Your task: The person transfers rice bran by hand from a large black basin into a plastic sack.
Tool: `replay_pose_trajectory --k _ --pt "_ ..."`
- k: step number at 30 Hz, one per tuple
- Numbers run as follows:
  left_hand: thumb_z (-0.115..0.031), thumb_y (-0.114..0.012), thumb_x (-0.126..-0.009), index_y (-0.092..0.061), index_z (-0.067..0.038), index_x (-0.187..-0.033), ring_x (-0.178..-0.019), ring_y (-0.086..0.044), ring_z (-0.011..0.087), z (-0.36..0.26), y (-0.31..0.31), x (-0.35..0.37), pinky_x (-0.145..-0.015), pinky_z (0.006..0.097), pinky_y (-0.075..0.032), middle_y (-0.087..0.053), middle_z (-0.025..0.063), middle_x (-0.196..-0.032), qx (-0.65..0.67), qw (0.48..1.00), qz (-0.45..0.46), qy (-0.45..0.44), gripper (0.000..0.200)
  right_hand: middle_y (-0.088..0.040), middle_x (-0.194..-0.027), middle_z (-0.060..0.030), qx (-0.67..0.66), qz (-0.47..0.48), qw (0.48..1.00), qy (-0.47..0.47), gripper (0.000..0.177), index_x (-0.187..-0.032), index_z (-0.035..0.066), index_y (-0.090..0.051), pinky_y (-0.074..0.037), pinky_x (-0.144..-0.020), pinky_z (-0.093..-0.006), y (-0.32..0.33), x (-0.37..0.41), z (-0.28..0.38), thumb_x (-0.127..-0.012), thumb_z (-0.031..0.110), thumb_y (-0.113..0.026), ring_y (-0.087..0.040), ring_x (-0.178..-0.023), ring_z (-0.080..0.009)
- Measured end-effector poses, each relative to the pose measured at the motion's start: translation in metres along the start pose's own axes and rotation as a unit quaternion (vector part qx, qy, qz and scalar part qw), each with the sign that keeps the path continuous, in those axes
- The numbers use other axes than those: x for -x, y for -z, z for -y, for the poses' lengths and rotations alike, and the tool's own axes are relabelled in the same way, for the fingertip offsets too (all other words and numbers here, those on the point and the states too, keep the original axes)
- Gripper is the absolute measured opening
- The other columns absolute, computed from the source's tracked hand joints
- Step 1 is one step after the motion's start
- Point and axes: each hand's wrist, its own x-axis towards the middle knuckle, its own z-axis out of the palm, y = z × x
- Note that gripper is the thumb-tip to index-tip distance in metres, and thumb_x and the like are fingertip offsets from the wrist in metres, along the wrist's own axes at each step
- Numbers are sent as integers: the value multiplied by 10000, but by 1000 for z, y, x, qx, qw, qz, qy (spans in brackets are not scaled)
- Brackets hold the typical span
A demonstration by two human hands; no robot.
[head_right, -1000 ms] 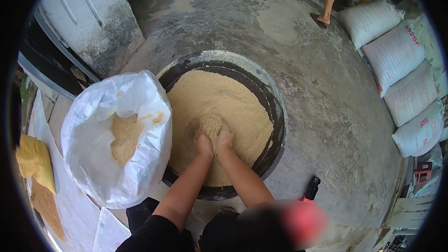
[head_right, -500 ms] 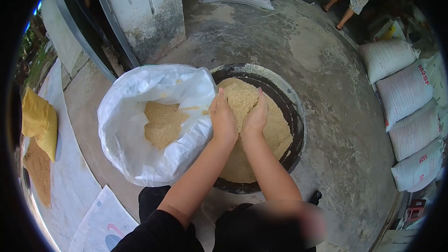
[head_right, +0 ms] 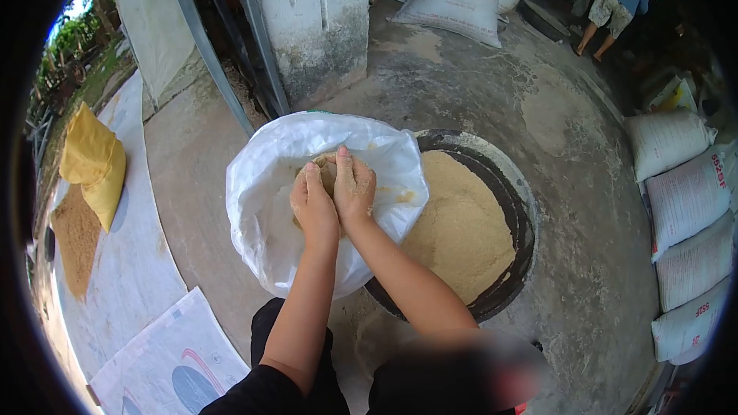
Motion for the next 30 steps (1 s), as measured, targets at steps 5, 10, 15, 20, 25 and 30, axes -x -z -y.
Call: replay_pose_trajectory --k 5,10,15,20,25,30 --pt "-220 -403 -913 -596 27 -947 -769 -513 115 -6 -23 22 -716 253 -399 -596 60 -831 -10 998 55 1 316 -629 -831 -89 23 -31 998 54 442 -786 -16 -641 -402 -773 -297 44 -5 2 -889 363 -436 -546 -812 -158" --pt "-187 -415 -913 -587 24 -967 -807 -486 93 1 -73 78 -718 255 -396 -585 48 -894 43 983 177 -24 278 -633 -883 -89 -46 -99 994 12 408 -788 15 -637 -389 -794 -319 127 -11 -14 -878 370 -457 -527 -877 -161" --pt "-133 -448 -876 -608 15 -915 -865 -564 268 81 -118 130 -813 321 -408 -609 152 -914 -49 946 312 -73 221 -634 -818 -113 58 -257 965 2 392 -780 -25 -638 -415 -728 -296 241 -5 -108 -876 322 -483 -558 -760 -166" --pt "-162 -443 -855 -543 -12 -1078 -1051 -466 350 190 -116 169 -971 439 -288 -523 197 -1110 -260 881 373 -132 287 -615 -829 -222 302 -319 889 -129 391 -825 -37 -624 -431 -722 -337 323 25 -176 -854 327 -485 -590 -770 -299" --pt "-176 -424 -866 -404 -11 -1240 -1206 -328 344 237 -121 172 -1023 406 -233 -372 216 -1287 -313 918 244 -22 409 -597 -850 -245 289 -327 883 -173 360 -871 -18 -623 -429 -747 -402 295 14 -222 -840 310 -479 -572 -838 -373" --pt "-208 -408 -885 -390 31 -1247 -1221 -324 343 244 -131 179 -1017 386 -249 -363 233 -1297 -272 924 250 100 434 -613 -926 -208 164 -253 924 -237 462 -987 -26 -597 -415 -806 -367 261 10 -242 -825 394 -495 -572 -899 -312"
